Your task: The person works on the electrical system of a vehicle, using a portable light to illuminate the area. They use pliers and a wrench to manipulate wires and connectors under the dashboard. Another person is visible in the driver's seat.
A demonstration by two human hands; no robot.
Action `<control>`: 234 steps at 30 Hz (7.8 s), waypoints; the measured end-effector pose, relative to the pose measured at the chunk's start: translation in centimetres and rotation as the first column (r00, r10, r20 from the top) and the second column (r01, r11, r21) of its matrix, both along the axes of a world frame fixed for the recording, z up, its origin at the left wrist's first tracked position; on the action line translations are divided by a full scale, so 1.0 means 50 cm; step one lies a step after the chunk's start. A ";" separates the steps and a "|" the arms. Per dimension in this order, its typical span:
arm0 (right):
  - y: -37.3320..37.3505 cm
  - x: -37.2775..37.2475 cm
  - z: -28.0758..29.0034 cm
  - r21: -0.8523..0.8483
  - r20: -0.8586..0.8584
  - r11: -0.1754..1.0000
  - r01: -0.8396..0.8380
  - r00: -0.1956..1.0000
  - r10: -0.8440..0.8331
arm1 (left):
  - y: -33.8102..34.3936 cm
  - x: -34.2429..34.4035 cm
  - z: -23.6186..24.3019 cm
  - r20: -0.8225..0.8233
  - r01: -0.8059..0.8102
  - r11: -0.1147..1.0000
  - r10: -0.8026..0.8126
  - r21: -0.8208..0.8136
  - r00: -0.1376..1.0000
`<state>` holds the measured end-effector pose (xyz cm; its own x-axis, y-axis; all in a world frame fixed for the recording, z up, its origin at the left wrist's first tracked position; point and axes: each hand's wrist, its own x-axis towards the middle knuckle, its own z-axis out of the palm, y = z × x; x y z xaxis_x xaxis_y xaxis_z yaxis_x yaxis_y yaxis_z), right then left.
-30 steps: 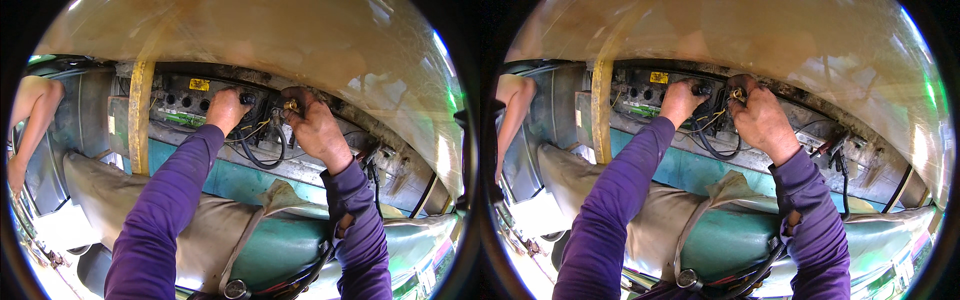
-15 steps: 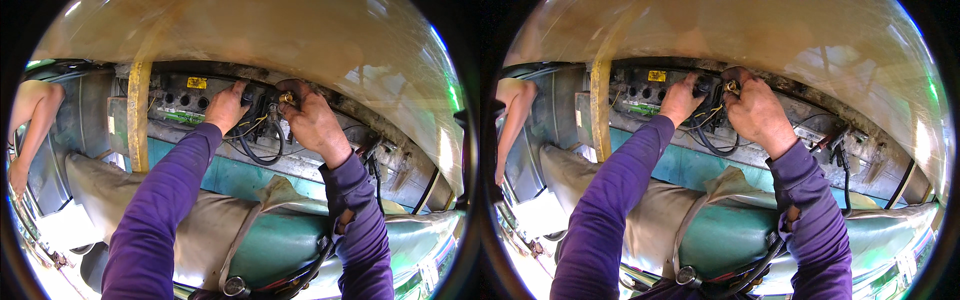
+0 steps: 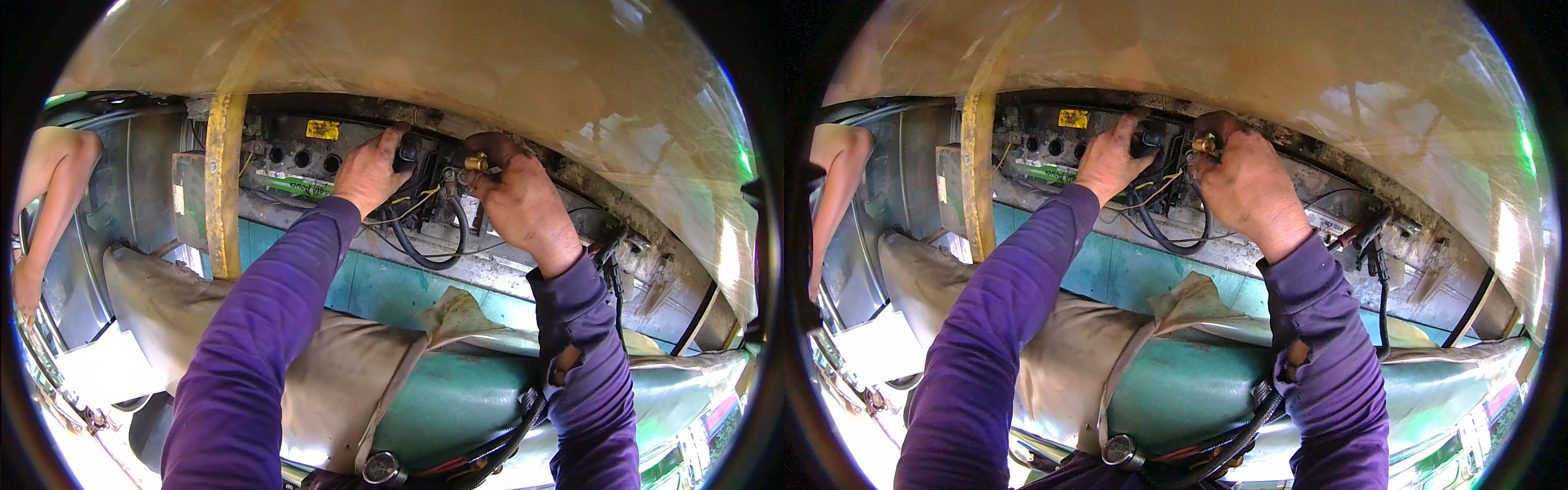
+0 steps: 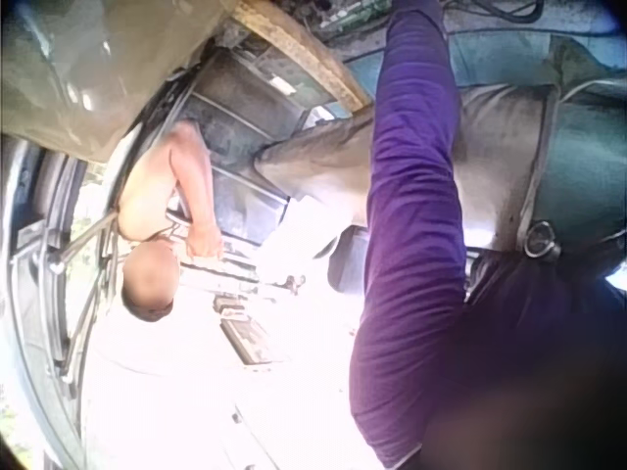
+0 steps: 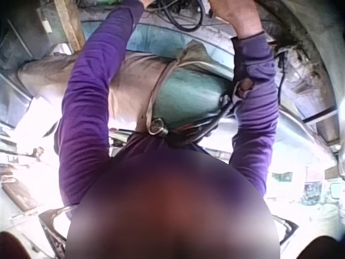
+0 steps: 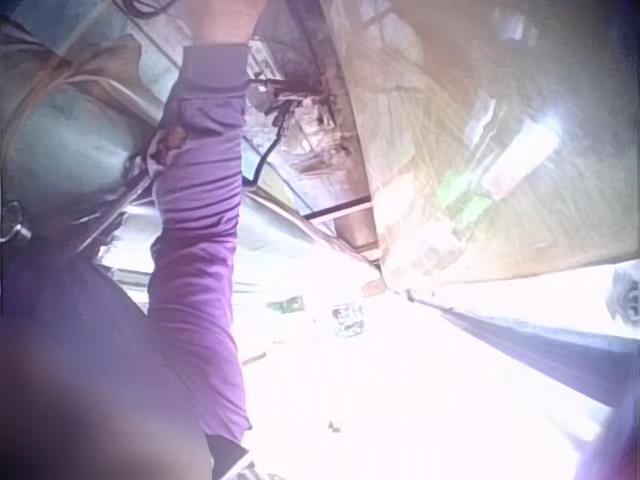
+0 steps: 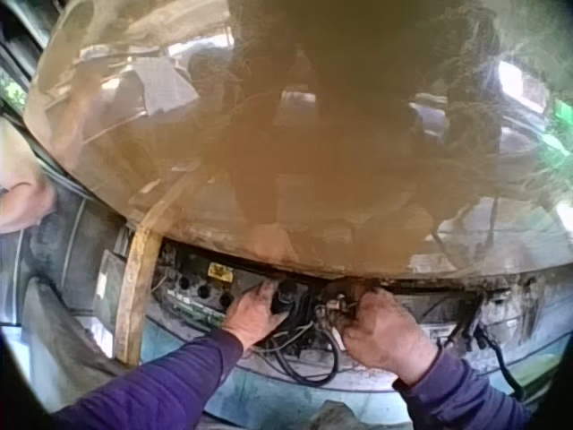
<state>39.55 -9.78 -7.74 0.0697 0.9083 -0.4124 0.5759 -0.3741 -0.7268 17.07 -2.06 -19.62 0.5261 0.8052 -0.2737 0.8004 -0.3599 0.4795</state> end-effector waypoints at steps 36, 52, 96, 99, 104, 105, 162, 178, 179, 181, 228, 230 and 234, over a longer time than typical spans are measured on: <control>0.007 0.004 0.017 0.078 0.064 0.997 -0.019 0.998 0.014 | 0.076 -0.017 0.031 -0.010 0.155 0.959 -0.161 -0.237 0.987; 0.003 0.006 -0.005 0.086 0.038 0.994 -0.064 0.997 0.061 | 0.097 -0.009 0.020 0.291 0.039 0.889 0.108 -0.457 0.951; 0.003 0.007 -0.012 0.173 0.118 0.982 -0.078 0.991 0.058 | 0.088 0.021 0.034 -0.016 0.271 0.915 -0.289 -0.298 0.957; 0.003 0.006 -0.012 0.166 0.129 0.983 -0.084 0.990 0.063 | 0.088 0.021 0.034 -0.025 0.291 0.931 -0.303 -0.219 0.953; 0.002 0.006 -0.009 0.144 0.093 0.988 -0.062 0.994 0.049 | 0.093 0.022 0.035 -0.076 0.303 0.936 -0.320 -0.177 0.944; 0.002 0.005 -0.009 0.135 0.085 0.989 -0.060 0.995 0.049 | 0.092 0.024 0.036 -0.078 0.312 0.938 -0.326 -0.152 0.942; -0.715 0.015 0.488 -0.021 0.191 0.977 0.214 0.960 -0.206 | -0.694 -0.228 0.702 0.594 0.059 0.741 0.485 -0.669 0.641; -0.821 -0.217 0.345 0.276 0.516 0.958 0.071 0.830 -0.210 | -0.988 -0.247 0.648 0.432 0.168 0.398 0.848 -0.902 0.308; -0.804 -0.222 0.334 0.287 0.519 0.952 0.105 0.819 -0.246 | -1.006 -0.260 0.654 0.512 0.217 0.466 0.813 -0.858 0.278; -0.783 -0.216 0.330 0.296 0.479 0.941 0.166 0.826 -0.296 | -1.048 -0.282 0.665 0.595 0.205 0.559 0.761 -0.803 0.257; -1.381 -0.355 0.406 0.094 -0.489 0.994 0.055 0.872 -0.002 | -1.237 -0.374 0.666 0.594 0.172 0.809 0.251 -0.563 0.765; -1.382 -0.355 0.394 0.120 -0.478 0.992 0.043 0.878 0.020 | -1.239 -0.370 0.663 0.570 0.161 0.819 0.228 -0.550 0.790; -1.386 -0.352 0.376 0.221 -0.386 0.975 0.007 0.919 0.081 | -1.241 -0.363 0.662 0.558 0.152 0.813 0.236 -0.561 0.795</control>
<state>21.97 -79.07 11.07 -0.0922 0.9764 -0.1954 0.2398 -0.1687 -0.9560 -1.09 -64.11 13.50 0.7017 0.6336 -0.3257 0.3006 0.1512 0.9417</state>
